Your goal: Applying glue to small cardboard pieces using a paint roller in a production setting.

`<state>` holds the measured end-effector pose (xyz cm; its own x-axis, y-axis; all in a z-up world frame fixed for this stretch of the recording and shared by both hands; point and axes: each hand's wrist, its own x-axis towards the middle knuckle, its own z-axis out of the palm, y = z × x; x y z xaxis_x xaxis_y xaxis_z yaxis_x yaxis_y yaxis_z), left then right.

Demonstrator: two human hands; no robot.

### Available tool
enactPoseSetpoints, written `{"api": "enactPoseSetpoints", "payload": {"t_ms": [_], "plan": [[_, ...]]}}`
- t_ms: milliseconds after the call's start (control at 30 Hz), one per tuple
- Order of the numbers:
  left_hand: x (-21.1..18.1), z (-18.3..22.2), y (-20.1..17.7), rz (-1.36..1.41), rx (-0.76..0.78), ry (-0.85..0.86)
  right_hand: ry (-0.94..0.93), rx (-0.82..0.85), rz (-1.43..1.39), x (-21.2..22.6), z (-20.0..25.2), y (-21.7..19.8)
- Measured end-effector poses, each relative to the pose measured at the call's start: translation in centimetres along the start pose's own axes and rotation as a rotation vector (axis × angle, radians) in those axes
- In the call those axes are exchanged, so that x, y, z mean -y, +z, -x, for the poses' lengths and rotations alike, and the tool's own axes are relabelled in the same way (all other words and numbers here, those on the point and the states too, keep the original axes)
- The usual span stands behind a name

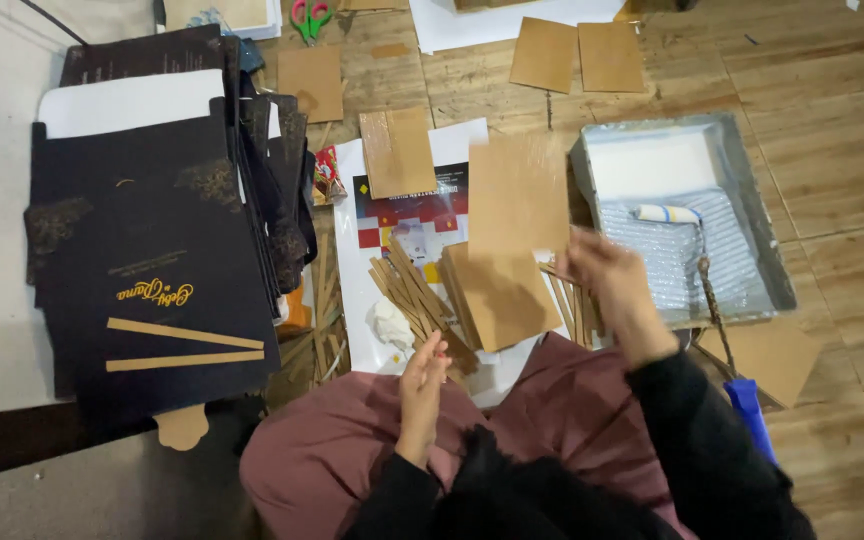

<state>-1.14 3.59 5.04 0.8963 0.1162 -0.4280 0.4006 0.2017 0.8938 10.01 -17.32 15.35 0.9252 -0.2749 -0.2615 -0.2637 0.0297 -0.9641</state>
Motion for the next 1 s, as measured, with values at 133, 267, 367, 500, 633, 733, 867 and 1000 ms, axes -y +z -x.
{"api": "enactPoseSetpoints", "payload": {"t_ms": [133, 267, 367, 500, 633, 733, 867, 1000], "plan": [[1.0, -0.9, -1.2, 0.067, -0.035, -0.077, -0.095, 0.078, -0.194, 3.5, -9.8, 1.3], [1.1, -0.7, -1.3, 0.017, -0.047, -0.077, -0.048, 0.047, -0.218, 6.8, -16.2, 3.8], [0.9, -0.7, -1.3, -0.014, -0.037, -0.073, 0.117, -0.147, -0.258, 6.9, -16.8, 4.0], [3.2, -1.5, -1.8, -0.066, -0.048, 0.037, -0.008, -0.055, -0.390, -2.9, -20.9, -1.0], [2.8, -1.3, -1.0, -0.009, -0.045, -0.036, -0.046, 0.010, -0.295, -3.3, -14.0, -6.8], [3.0, -1.2, -0.8, -0.019, -0.053, -0.059, -0.035, -0.172, -0.072, -3.3, -8.2, -11.9], [2.4, -1.0, -0.4, -0.179, -0.010, -0.009, -0.105, -0.382, 0.760, -11.3, -5.5, -22.7], [1.1, -0.4, 0.1, -0.341, 0.013, 0.001, 0.137, -0.249, 1.277, -16.0, -0.1, -26.8]]}}
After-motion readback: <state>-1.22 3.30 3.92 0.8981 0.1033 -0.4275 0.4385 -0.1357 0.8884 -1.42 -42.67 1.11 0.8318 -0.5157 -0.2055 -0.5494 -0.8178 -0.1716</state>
